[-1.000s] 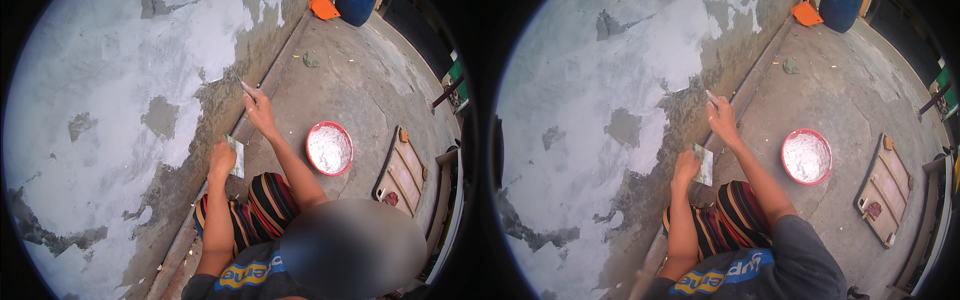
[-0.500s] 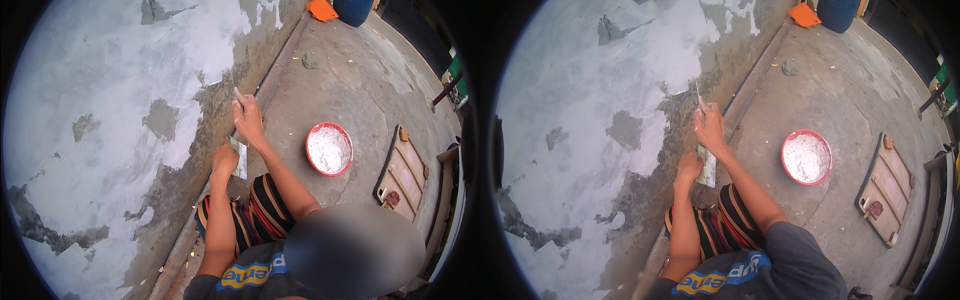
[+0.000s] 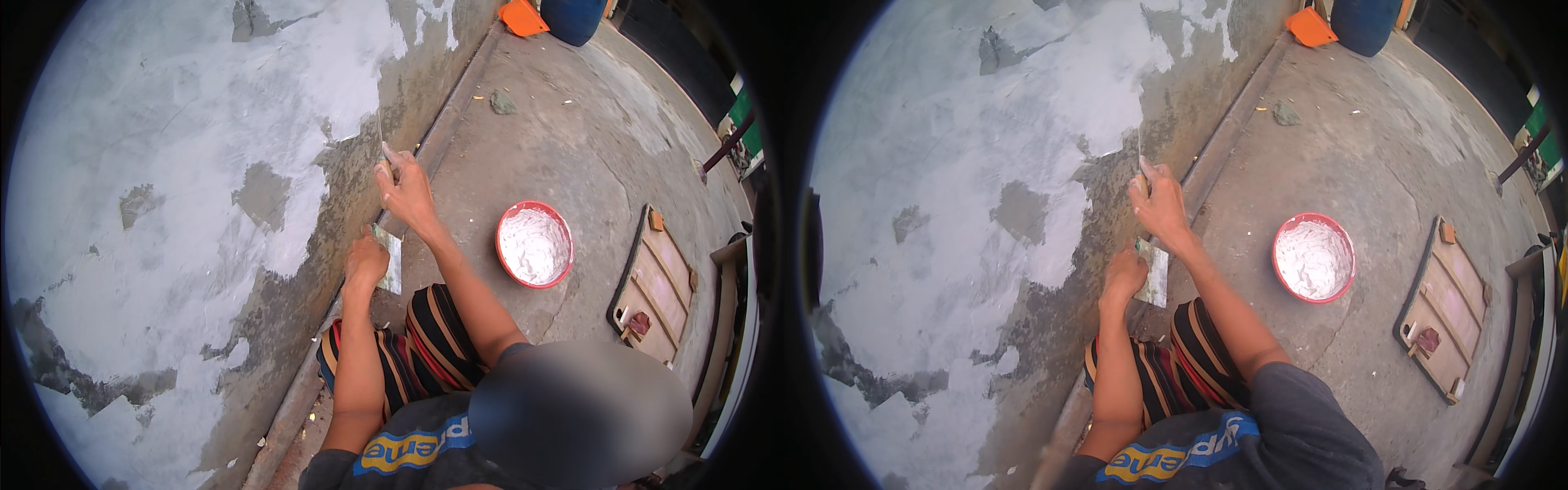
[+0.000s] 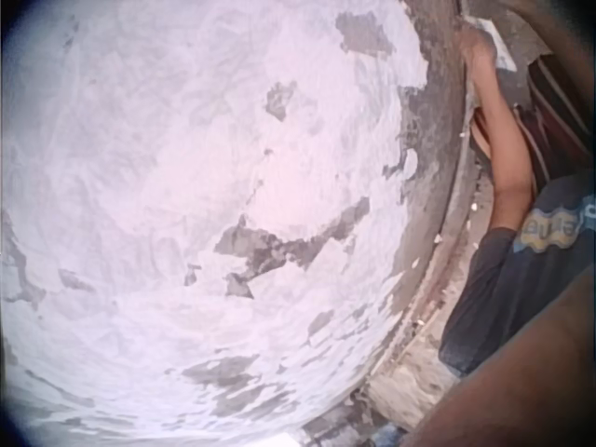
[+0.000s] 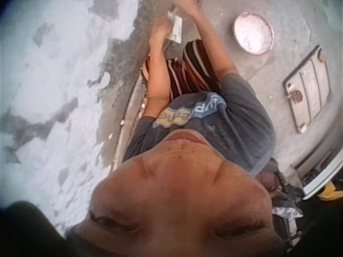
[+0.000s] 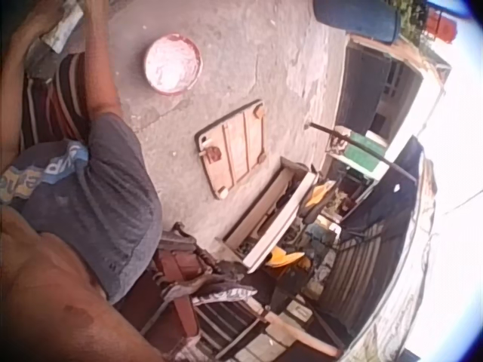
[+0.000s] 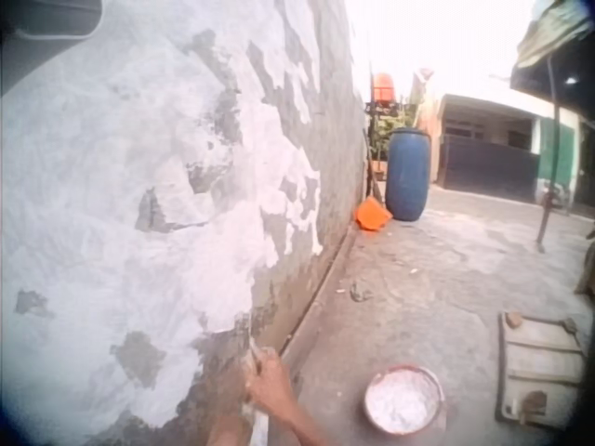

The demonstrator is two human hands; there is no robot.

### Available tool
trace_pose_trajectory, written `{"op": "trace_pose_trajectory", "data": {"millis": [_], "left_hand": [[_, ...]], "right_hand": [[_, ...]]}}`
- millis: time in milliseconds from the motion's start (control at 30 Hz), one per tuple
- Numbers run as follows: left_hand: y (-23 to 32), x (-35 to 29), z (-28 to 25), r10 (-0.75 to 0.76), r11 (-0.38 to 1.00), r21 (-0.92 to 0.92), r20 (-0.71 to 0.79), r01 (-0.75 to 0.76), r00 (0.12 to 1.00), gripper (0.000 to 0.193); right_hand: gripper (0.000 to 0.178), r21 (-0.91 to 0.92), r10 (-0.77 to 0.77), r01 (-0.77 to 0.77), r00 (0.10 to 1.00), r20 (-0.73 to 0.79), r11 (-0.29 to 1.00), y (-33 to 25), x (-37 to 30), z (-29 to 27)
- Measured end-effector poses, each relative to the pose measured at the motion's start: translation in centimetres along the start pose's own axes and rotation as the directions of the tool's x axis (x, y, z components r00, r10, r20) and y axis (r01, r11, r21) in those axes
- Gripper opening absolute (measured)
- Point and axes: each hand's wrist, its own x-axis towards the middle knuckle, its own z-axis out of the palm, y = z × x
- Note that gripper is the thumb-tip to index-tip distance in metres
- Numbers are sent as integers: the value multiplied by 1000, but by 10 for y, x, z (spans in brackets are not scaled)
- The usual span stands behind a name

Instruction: The person applies white plaster to a concrete wall using a trowel and a smaller putty knife. They repeatedly scoop plaster from a red bucket, spread it onto the wall, and smooth the surface.

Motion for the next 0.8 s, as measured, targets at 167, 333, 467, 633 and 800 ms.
{"op": "trace_pose_trajectory", "data": {"millis": [167,333,467,633,800], "left_hand": [[4,-3,-4,5,1000,-19,0,-5,1000,60],[-3,1,2,-40,998,-50,-41,38,998,62],[13,0,-2,-89,986,-146,-44,82,995,63],[0,4,-3,187,940,-235,-252,-247,950,44],[24,2,2,91,479,-867,-106,-137,990,55]], "right_hand": [[49,-68,-122,121,993,-8,990,10,16,15],[51,63,-67,56,983,173,996,-16,-18,3],[53,9,-105,105,994,-8,994,15,-10,-13],[41,306,78,-140,975,208,942,40,-23,-30],[39,192,-71,65,997,24,979,37,-85,-48]]}}
